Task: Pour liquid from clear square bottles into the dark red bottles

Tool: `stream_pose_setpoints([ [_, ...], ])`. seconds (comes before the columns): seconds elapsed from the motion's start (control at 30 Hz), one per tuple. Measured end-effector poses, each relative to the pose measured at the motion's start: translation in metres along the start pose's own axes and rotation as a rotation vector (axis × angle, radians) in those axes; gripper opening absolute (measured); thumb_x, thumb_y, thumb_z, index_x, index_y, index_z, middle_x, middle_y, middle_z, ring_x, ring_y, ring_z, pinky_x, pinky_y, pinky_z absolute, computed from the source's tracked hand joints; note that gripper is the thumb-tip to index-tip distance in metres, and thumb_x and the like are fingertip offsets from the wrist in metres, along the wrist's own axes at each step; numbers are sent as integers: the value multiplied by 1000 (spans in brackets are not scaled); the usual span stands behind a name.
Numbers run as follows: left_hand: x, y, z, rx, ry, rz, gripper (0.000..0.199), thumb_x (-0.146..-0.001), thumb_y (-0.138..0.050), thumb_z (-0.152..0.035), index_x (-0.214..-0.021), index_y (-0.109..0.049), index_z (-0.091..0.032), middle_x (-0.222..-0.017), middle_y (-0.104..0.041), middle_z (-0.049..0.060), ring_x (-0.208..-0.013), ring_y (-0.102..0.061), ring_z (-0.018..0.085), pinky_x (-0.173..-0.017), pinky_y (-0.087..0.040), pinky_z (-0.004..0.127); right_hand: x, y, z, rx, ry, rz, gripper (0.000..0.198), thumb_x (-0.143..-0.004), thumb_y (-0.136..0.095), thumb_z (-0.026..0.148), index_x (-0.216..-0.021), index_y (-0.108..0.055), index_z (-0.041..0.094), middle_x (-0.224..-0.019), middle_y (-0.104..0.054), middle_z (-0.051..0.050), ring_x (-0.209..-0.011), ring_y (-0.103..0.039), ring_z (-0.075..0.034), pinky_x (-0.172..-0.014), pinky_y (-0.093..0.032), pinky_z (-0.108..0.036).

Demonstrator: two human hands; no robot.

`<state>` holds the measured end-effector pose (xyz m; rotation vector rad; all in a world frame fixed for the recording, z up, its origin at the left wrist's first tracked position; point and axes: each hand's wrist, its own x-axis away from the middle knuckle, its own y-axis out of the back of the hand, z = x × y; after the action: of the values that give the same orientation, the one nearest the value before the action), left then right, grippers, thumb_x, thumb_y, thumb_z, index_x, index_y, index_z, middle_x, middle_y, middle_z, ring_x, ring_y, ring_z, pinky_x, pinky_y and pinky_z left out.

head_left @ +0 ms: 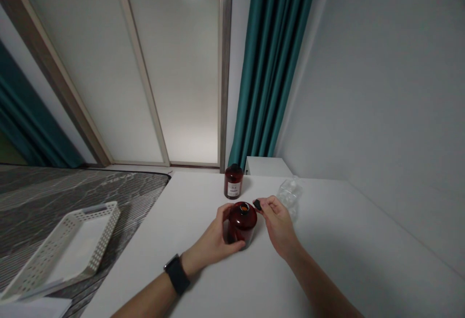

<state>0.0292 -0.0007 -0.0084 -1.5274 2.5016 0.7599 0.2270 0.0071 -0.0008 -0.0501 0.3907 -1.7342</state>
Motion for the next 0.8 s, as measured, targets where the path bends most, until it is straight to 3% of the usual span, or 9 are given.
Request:
stream_pose_setpoints([
  [0.23,0,0,6,-128,-81,-57,85,-68,-74,-15,-141,-30,-18,-141,-48,16,-132,-49,33,-114,-38,53,4,0,9,63,122,-65,31,-80,-75,48,-76,-60,22,-94,-76,-7,-90,-68,-22,-88,-51,-42],
  [0.43,2,4,5,-294,-125,-74,85,-65,-74,-17,-140,-33,-20,-139,-49,15,-127,-50,35,-110,-41,54,15,-4,16,177,362,-8,16,-85,-71,35,-78,-61,23,-94,-77,-8,-94,-71,-24,-88,-54,-43],
  [0.63,2,6,1,-322,-179,-62,86,-65,-73,-17,-140,-31,-21,-136,-50,15,-124,-51,35,-106,-43,53,22,-8,16,336,541,48,3,-89,-66,23,-87,-66,26,-97,-74,-7,-95,-69,-23,-88,-53,-43],
  [0.8,2,5,1,-325,-185,-55,86,-66,-73,-17,-141,-32,-21,-136,-50,15,-124,-51,35,-106,-43,52,21,-7,21,463,675,100,12,-90,-65,18,-96,-69,27,-97,-75,-6,-93,-67,-23,-85,-53,-42],
])
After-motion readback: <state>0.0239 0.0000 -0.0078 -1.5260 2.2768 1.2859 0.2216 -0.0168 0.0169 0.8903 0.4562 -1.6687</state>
